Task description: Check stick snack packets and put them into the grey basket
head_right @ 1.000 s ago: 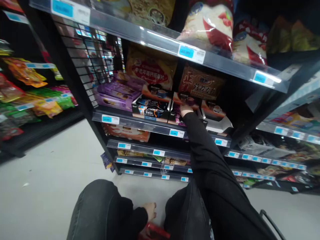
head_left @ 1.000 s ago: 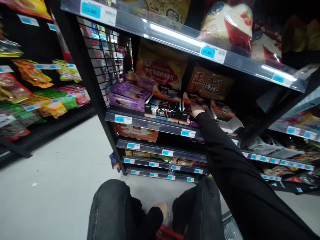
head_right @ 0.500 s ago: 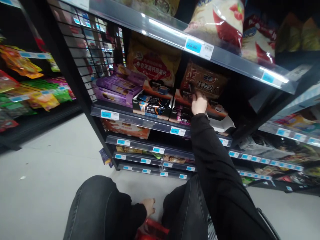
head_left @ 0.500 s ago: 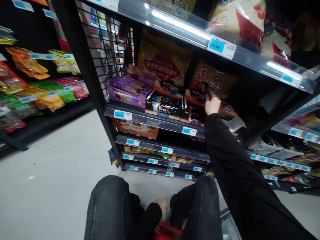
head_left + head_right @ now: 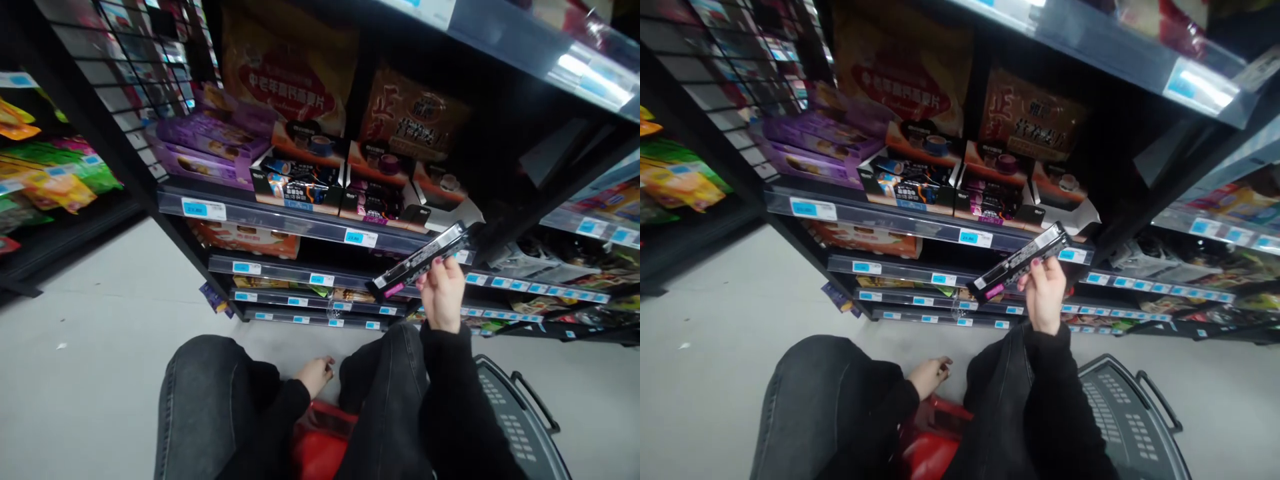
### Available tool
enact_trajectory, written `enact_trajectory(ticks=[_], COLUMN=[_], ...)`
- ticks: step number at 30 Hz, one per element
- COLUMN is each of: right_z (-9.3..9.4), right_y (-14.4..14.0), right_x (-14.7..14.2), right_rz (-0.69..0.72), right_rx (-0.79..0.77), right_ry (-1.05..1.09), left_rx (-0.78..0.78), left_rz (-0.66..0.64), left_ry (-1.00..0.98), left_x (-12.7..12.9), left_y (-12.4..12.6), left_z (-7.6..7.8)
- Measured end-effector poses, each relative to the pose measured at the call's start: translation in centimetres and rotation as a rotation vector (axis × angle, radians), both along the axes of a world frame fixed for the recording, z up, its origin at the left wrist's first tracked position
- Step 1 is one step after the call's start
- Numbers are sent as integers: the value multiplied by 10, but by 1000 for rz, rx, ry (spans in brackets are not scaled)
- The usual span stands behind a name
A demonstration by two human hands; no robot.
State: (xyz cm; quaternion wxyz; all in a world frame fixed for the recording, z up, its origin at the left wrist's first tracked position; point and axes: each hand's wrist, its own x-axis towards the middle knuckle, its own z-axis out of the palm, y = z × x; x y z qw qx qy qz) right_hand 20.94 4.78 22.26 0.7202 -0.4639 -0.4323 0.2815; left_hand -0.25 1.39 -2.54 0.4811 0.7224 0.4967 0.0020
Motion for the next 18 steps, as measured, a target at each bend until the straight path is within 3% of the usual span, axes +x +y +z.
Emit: enact_trajectory(ticks=[4,8,11,13,18], right_z=[-67,-140,-182,-199,-214], right_y=[-13,-19,-26,-32,-40], right_x=[-7,-25,-40,-46,-43], right_rz=[86,93,104,131,239], right_rx=[-173,-316,-399,-466,-582], right_ry=[173,343,435,473,509], left_rx=[-209,-436,-470,-456,-405], left_rz=[259,587,620,659,776], left_ry=[-589,-1150,-1219,-1171,-1077], left_x=[10,7,-1,-3,-3], left_y=[-1,1,2,3,6], left_z=[4,21,33,35,27])
